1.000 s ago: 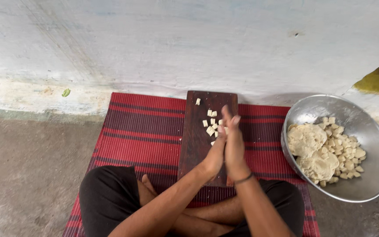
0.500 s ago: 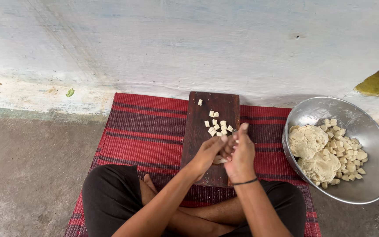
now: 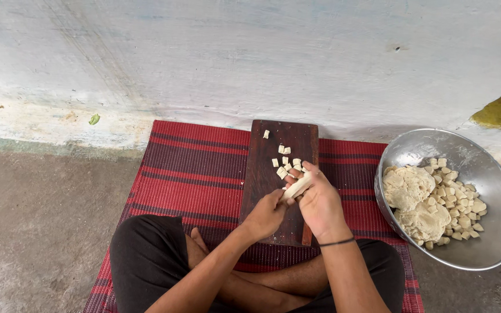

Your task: The person rolls pieces of dough into long strips on a wooden board and uses a knife to cut them into small, bite-sized pieces.

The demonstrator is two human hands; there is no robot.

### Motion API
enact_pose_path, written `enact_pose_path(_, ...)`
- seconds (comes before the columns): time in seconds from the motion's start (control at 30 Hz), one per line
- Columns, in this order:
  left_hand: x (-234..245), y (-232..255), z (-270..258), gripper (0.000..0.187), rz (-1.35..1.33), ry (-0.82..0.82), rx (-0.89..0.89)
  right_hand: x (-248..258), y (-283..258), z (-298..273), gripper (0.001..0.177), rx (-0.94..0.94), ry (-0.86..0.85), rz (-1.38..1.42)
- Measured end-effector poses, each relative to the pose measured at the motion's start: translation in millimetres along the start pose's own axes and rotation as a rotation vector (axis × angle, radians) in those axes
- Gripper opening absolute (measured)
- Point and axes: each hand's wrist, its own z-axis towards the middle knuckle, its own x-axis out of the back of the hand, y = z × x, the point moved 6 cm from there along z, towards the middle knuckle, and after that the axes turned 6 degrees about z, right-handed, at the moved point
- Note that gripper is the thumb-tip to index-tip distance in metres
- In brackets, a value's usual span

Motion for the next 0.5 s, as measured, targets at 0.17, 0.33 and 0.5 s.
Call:
enact_pose_path(0.17,-6,-8,0,0.024,-0.02,0.009,-0.018,10,6,10,0.017,0.132,-0.239,0.079)
enact_pose_path(0.33,-25,-15,-13,0.024,0.076,0.203,-0.146,47,22,42,0.061,0.206,-0.161,0.161)
enact_pose_path(0.5,-27,-24,-16,0.021,-0.173,-0.005,0.052,65,31,49,0.063,0.147,0.02,0.219)
